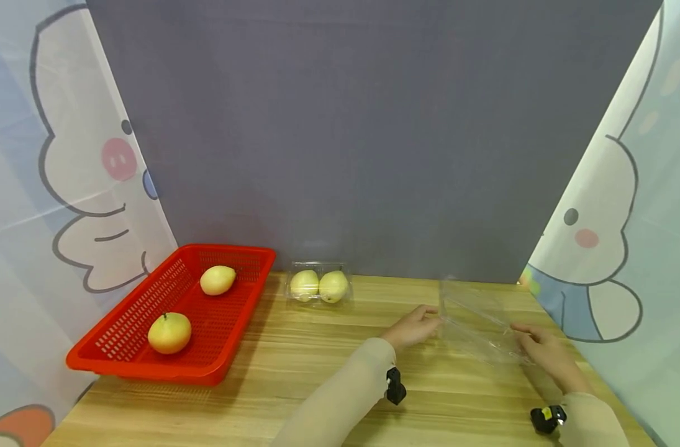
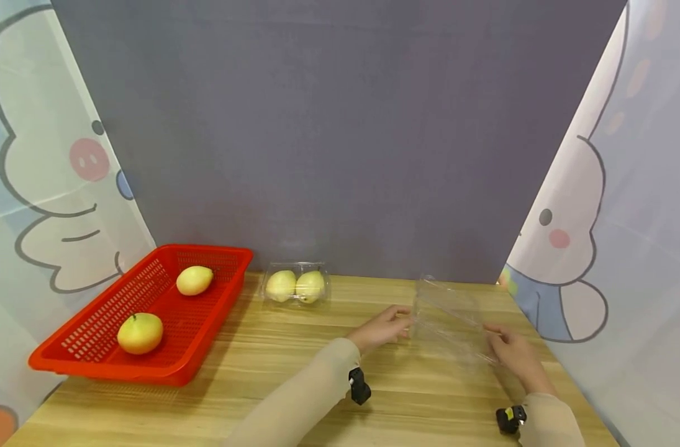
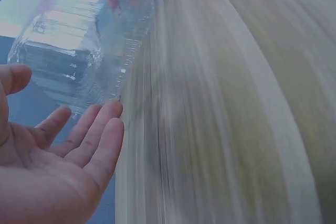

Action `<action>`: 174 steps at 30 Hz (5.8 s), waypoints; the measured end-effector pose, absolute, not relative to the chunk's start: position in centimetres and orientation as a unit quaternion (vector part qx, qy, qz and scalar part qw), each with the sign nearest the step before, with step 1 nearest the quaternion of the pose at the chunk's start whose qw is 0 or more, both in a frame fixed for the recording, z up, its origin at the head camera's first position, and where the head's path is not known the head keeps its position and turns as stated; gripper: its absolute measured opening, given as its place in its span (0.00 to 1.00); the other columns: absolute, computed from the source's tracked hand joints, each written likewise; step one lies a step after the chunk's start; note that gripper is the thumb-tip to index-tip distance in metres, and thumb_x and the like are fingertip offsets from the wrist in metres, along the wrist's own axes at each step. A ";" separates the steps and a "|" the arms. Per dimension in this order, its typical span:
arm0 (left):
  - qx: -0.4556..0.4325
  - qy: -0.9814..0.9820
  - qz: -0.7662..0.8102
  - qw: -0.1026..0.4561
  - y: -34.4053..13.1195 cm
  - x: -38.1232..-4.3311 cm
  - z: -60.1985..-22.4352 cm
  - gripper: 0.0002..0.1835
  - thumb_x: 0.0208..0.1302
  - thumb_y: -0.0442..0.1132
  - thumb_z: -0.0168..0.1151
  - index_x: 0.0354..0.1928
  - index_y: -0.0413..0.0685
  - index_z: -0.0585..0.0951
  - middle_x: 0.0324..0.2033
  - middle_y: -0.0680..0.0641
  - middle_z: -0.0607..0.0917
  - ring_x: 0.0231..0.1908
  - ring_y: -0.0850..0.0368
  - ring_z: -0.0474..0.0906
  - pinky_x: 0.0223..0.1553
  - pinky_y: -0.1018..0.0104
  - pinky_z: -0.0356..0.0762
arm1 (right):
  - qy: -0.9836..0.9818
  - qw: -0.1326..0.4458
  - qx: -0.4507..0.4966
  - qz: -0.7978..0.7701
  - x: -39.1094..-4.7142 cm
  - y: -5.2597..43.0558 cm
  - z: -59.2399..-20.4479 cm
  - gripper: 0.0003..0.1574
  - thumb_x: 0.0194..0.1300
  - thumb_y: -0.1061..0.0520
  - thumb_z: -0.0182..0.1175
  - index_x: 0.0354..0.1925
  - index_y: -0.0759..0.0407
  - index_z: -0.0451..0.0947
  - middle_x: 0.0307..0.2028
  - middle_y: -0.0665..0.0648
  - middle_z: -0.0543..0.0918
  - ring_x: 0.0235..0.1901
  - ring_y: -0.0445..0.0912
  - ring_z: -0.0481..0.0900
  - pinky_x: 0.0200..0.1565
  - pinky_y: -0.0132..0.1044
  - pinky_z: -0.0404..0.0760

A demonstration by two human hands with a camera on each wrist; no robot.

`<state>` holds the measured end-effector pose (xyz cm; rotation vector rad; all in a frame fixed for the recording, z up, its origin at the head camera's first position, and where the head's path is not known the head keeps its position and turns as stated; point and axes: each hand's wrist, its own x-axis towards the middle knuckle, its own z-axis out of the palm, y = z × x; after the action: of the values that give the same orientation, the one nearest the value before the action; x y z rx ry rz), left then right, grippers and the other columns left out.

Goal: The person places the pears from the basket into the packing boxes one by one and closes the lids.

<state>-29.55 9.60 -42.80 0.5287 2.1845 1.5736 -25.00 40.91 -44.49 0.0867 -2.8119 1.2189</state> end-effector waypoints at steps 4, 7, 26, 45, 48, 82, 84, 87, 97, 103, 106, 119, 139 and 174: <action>0.197 0.792 0.545 0.193 9.4 -29.3 -42.6 0.28 0.75 0.61 0.49 0.71 0.60 0.69 0.52 0.51 0.81 0.51 0.55 0.79 0.55 0.49 0.75 | -0.923 0.043 0.046 0.379 -25.0 40.9 -44.5 0.30 0.80 0.56 0.43 0.65 0.82 0.64 0.58 0.82 0.72 0.53 0.63 0.77 0.43 0.36 0.79; 0.201 0.792 0.543 0.194 9.3 -29.4 -42.7 0.26 0.75 0.60 0.49 0.69 0.61 0.70 0.53 0.51 0.81 0.51 0.55 0.79 0.55 0.49 0.75 | -0.919 0.049 0.050 0.388 -24.9 40.8 -44.4 0.29 0.80 0.57 0.44 0.64 0.82 0.65 0.56 0.81 0.74 0.48 0.50 0.80 0.41 0.29 0.77; 0.186 0.796 0.545 0.189 8.5 -29.8 -43.5 0.21 0.73 0.48 0.57 0.61 0.45 0.76 0.50 0.51 0.80 0.50 0.53 0.79 0.53 0.54 0.77 | -0.888 0.054 0.056 0.454 -25.2 39.8 -44.2 0.25 0.77 0.66 0.48 0.64 0.83 0.64 0.47 0.75 0.81 0.37 0.40 0.84 0.39 0.37 0.85; 0.181 0.751 0.600 0.207 8.0 -31.0 -44.3 0.33 0.69 0.31 0.59 0.74 0.40 0.62 0.58 0.39 0.76 0.55 0.45 0.78 0.56 0.51 0.77 | -0.914 0.043 0.044 0.401 -26.1 38.3 -43.4 0.30 0.76 0.57 0.56 0.67 0.76 0.66 0.45 0.68 0.84 0.35 0.46 0.83 0.36 0.37 0.83; 0.179 0.746 0.605 0.212 7.7 -31.2 -44.5 0.33 0.70 0.32 0.59 0.74 0.40 0.62 0.57 0.39 0.76 0.55 0.45 0.78 0.56 0.52 0.77 | -0.909 0.044 0.043 0.412 -26.2 37.8 -43.5 0.30 0.75 0.59 0.56 0.67 0.76 0.66 0.44 0.68 0.84 0.35 0.46 0.83 0.36 0.37 0.83; 0.174 0.752 0.594 0.227 1.3 -31.0 -44.6 0.36 0.73 0.38 0.60 0.77 0.43 0.56 0.62 0.40 0.72 0.60 0.43 0.74 0.60 0.47 0.72 | -0.903 0.037 0.086 0.419 -28.3 32.4 -43.8 0.27 0.74 0.62 0.57 0.66 0.74 0.69 0.41 0.65 0.84 0.38 0.53 0.84 0.38 0.38 0.83; 0.175 0.756 0.589 0.224 0.9 -30.9 -44.5 0.36 0.73 0.39 0.59 0.77 0.43 0.56 0.62 0.40 0.73 0.60 0.43 0.74 0.59 0.47 0.73 | -0.901 0.036 0.090 0.424 -28.4 32.1 -43.8 0.27 0.74 0.62 0.56 0.66 0.74 0.69 0.41 0.65 0.84 0.38 0.53 0.84 0.38 0.39 0.83; 0.178 0.758 0.587 0.222 0.3 -30.8 -44.5 0.36 0.74 0.40 0.59 0.77 0.43 0.56 0.63 0.40 0.72 0.60 0.43 0.74 0.60 0.47 0.73 | -0.897 0.042 0.093 0.430 -28.5 31.5 -43.8 0.25 0.74 0.64 0.56 0.64 0.75 0.70 0.39 0.65 0.84 0.37 0.54 0.84 0.37 0.38 0.84; 0.166 0.757 0.591 0.224 -1.7 -30.6 -44.9 0.36 0.73 0.42 0.59 0.78 0.47 0.56 0.64 0.41 0.71 0.59 0.43 0.74 0.61 0.44 0.71 | -0.895 0.038 0.088 0.436 -29.1 29.8 -44.0 0.24 0.74 0.64 0.57 0.64 0.73 0.71 0.39 0.64 0.83 0.37 0.52 0.84 0.36 0.36 0.84; 0.161 0.756 0.592 0.226 -2.3 -30.1 -44.6 0.36 0.74 0.41 0.58 0.77 0.44 0.56 0.64 0.40 0.70 0.60 0.42 0.74 0.61 0.43 0.69 | -0.897 0.037 0.084 0.431 -29.4 29.0 -44.1 0.24 0.74 0.62 0.57 0.65 0.70 0.72 0.40 0.63 0.83 0.35 0.50 0.83 0.34 0.35 0.83; 0.156 0.756 0.594 0.225 -2.5 -29.8 -44.5 0.35 0.74 0.41 0.59 0.77 0.44 0.56 0.64 0.40 0.70 0.59 0.42 0.74 0.62 0.43 0.69 | -0.901 0.040 0.090 0.422 -29.7 28.7 -44.1 0.25 0.74 0.61 0.57 0.65 0.70 0.72 0.38 0.63 0.83 0.31 0.47 0.79 0.30 0.35 0.79; 0.153 0.757 0.594 0.225 -3.5 -28.8 -44.4 0.34 0.75 0.41 0.57 0.76 0.38 0.57 0.63 0.37 0.69 0.59 0.41 0.74 0.63 0.45 0.69 | -0.900 0.051 0.081 0.425 -30.8 27.2 -44.3 0.24 0.74 0.59 0.57 0.64 0.67 0.74 0.42 0.62 0.84 0.30 0.45 0.76 0.27 0.35 0.75; 0.125 0.765 0.595 0.212 -4.2 -28.5 -45.1 0.37 0.73 0.45 0.60 0.76 0.39 0.58 0.67 0.35 0.68 0.61 0.38 0.73 0.63 0.42 0.67 | -0.868 -0.023 0.021 0.495 -30.3 26.9 -45.0 0.27 0.76 0.45 0.54 0.38 0.70 0.79 0.28 0.58 0.80 0.29 0.47 0.77 0.32 0.38 0.82; 0.147 0.753 0.606 0.209 -4.7 -28.8 -45.1 0.37 0.75 0.46 0.58 0.76 0.36 0.56 0.67 0.32 0.67 0.61 0.39 0.73 0.62 0.50 0.72 | -0.732 -0.148 0.091 0.659 -29.5 28.7 -44.8 0.34 0.77 0.60 0.51 0.68 0.84 0.53 0.41 0.58 0.76 0.33 0.38 0.75 0.34 0.28 0.80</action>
<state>-28.76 -4.68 -45.12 0.4092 2.0950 1.6853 -29.50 28.70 -44.75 0.3169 -2.5459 2.2898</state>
